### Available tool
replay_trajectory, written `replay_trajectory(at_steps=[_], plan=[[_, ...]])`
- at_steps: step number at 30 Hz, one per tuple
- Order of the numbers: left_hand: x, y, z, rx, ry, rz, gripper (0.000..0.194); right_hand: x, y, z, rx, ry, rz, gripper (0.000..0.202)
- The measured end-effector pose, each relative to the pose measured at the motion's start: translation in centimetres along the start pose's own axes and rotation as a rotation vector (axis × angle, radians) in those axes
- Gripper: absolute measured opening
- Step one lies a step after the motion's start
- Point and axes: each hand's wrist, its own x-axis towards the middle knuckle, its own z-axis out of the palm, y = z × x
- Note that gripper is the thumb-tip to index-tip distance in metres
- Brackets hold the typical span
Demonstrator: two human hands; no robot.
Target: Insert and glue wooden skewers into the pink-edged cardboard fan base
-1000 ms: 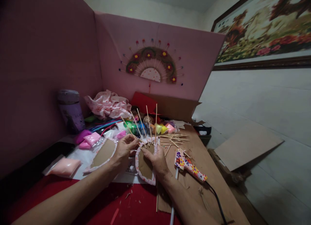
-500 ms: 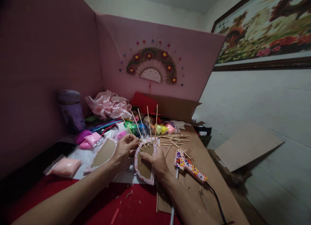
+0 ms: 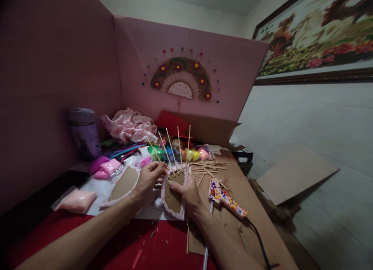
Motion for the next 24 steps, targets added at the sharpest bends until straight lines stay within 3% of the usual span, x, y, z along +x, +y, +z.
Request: replay_trajectory(at_steps=[24], plan=[[-0.41,0.25,-0.13,0.003,-0.052,-0.036,0.032,0.12,0.17,-0.11,0.048,-0.026,-0.011,0.038]])
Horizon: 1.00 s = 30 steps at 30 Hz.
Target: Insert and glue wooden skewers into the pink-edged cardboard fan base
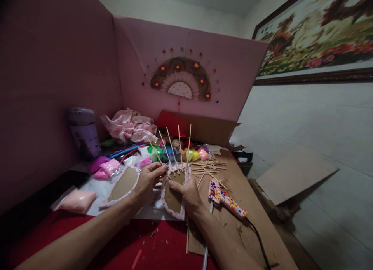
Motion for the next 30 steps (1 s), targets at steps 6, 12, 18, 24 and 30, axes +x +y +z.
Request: replay_trajectory(at_steps=[6,12,18,24,30], plan=[[0.31,-0.38,-0.15,-0.002,0.003,0.025,0.033,0.17,0.19,-0.10,-0.012,0.021,-0.007,0.038],[0.68,-0.68,-0.33,0.000,-0.016,0.058,0.034,0.12,0.27,-0.22,-0.016,0.025,-0.004,0.039],[0.84,-0.91,-0.40,-0.015,-0.022,0.054,0.035,0.24,0.23,-0.31,-0.028,0.012,0.004,0.039],[0.75,-0.75,-0.31,-0.010,-0.017,0.035,0.037,0.26,0.30,-0.30,-0.012,0.024,0.001,0.040],[0.74,-0.71,-0.29,0.007,-0.014,0.017,0.037,0.24,0.39,-0.32,-0.010,0.030,0.009,0.042]])
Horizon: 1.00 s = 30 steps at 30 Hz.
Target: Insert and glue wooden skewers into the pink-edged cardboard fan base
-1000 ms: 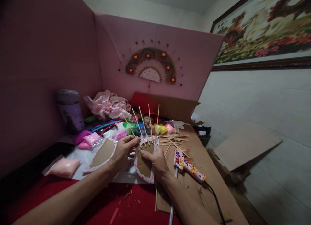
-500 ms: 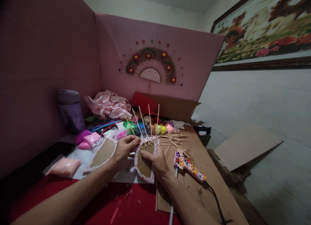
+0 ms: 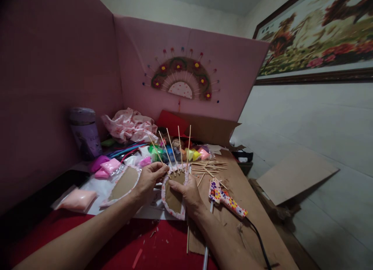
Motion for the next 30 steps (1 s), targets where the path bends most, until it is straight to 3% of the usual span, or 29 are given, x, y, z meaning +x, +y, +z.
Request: replay_trajectory(at_steps=[30], plan=[[0.00,-0.27,-0.06,-0.007,-0.003,0.012,0.035,-0.26,-0.53,0.34,-0.023,0.007,0.014,0.045]])
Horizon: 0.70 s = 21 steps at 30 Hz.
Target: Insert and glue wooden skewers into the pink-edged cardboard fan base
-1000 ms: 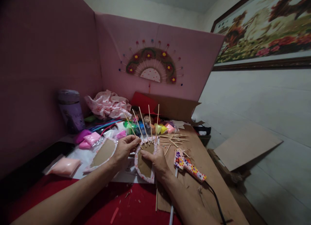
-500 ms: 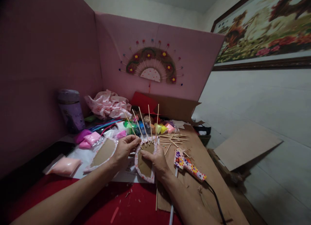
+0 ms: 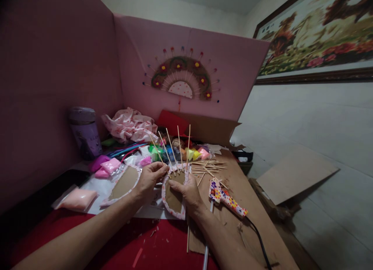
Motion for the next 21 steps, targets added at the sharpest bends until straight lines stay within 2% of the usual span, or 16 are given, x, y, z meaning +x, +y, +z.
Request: replay_trajectory(at_steps=[21], plan=[[-0.19,-0.05,0.04,0.001,0.019,-0.030,0.037,-0.02,0.03,0.05,0.002,-0.003,-0.007,0.048]])
